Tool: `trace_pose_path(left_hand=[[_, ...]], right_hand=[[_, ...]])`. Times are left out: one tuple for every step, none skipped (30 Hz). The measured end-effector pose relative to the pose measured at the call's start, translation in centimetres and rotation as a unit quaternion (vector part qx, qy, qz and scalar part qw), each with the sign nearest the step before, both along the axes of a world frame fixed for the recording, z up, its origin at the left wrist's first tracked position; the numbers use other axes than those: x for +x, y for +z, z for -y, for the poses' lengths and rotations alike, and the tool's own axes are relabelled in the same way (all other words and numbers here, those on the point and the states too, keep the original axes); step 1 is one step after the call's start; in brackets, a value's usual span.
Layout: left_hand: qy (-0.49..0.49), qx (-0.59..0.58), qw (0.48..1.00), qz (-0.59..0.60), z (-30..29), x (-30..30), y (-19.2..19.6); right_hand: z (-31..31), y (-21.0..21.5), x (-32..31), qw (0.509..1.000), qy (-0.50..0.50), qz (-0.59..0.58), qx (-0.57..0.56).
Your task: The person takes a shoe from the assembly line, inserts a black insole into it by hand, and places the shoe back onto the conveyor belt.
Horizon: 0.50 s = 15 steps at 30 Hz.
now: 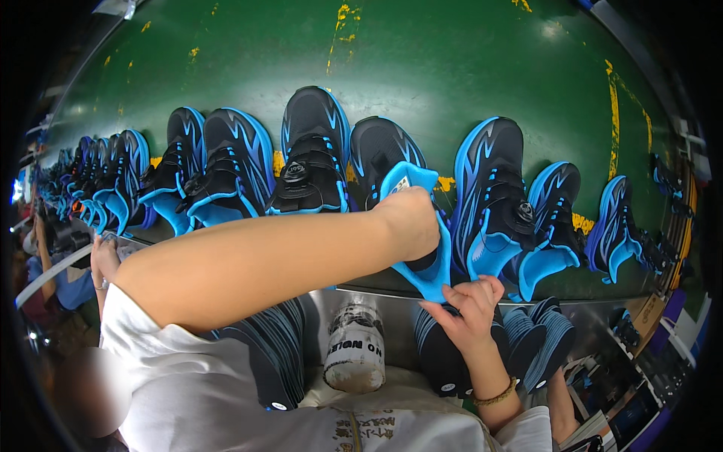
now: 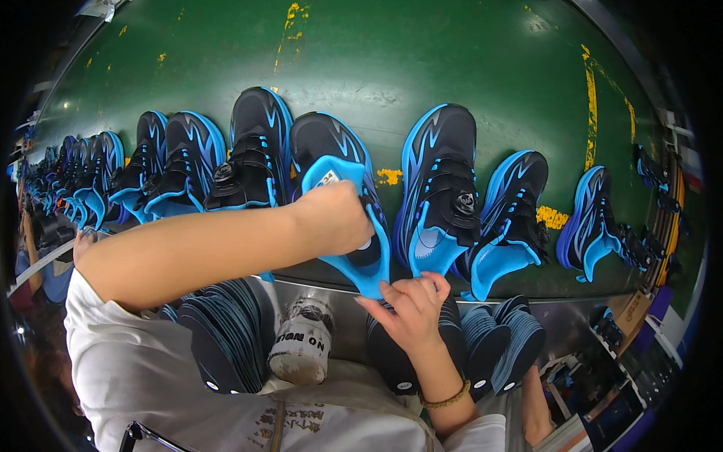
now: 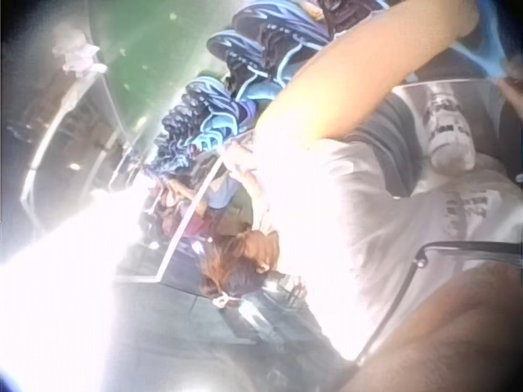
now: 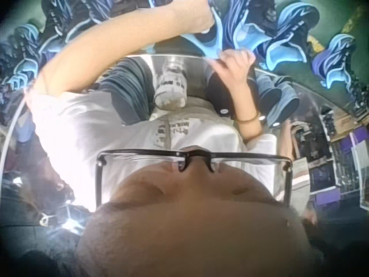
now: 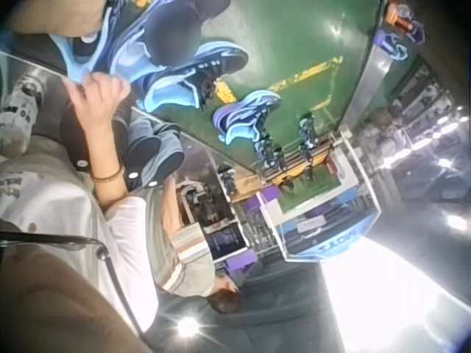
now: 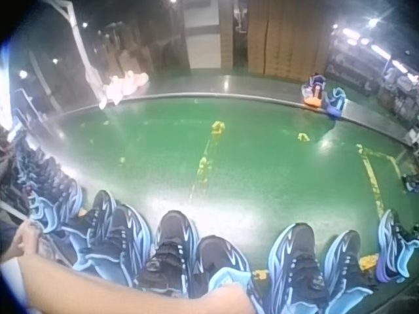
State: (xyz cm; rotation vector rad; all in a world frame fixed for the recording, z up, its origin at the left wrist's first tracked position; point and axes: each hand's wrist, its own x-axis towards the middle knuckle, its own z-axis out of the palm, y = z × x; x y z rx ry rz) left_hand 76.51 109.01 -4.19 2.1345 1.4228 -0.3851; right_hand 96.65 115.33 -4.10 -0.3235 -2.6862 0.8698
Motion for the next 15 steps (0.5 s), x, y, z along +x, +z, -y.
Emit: trace_pose_path(left_hand=[[0.024,0.104,0.994,0.009,0.8,0.0,-0.4],[0.051,0.207,0.977,0.016,1.3,-0.1,-0.2],[0.023,0.202,0.979,0.018,1.4,-0.1,-0.1],[0.023,0.201,0.979,0.019,1.3,0.0,0.1],[0.014,0.183,0.983,0.003,1.2,0.0,0.3],[0.004,0.164,0.986,-0.012,1.1,0.2,0.4],[0.005,0.166,0.986,-0.013,0.9,0.3,0.5],[0.000,0.135,0.990,-0.025,0.8,0.4,0.6],[-0.006,0.105,0.994,-0.036,0.7,0.5,0.6],[-0.008,0.109,0.993,-0.038,0.6,0.6,0.4],[0.019,0.092,0.995,-0.025,0.4,0.6,0.5],[0.046,0.076,0.996,-0.012,0.3,0.7,0.7],[0.079,0.074,0.994,0.004,0.4,0.6,0.8],[0.075,0.081,0.994,-0.002,0.4,0.4,1.2],[0.099,0.073,0.992,0.028,0.7,0.2,1.6]], right_hand=[[-0.1,-0.1,-0.1,1.000,-0.001,0.003,0.000],[-0.1,-0.1,-0.1,1.000,0.004,-0.002,0.000],[-0.1,-0.1,-0.1,1.000,0.008,-0.007,0.001],[-0.1,-0.2,0.0,1.000,0.008,-0.006,0.000],[-0.2,-0.2,-0.1,1.000,0.009,-0.010,-0.002],[-0.2,-0.1,-0.2,1.000,0.009,-0.013,-0.005],[-0.2,-0.1,-0.2,1.000,0.010,-0.014,-0.003],[-0.1,0.0,-0.2,1.000,0.013,-0.012,-0.007],[-0.1,0.0,-0.2,1.000,0.017,-0.010,-0.012],[0.0,0.1,-0.3,1.000,0.015,-0.013,-0.007],[0.0,0.3,-0.5,1.000,0.016,-0.013,-0.009],[0.0,0.6,-0.5,1.000,0.016,-0.014,-0.011],[-0.2,1.1,-0.2,0.999,0.032,0.019,-0.007],[-0.4,1.4,-0.1,0.999,0.029,0.012,0.000],[-0.5,1.6,0.1,0.999,0.026,-0.005,-0.029]])
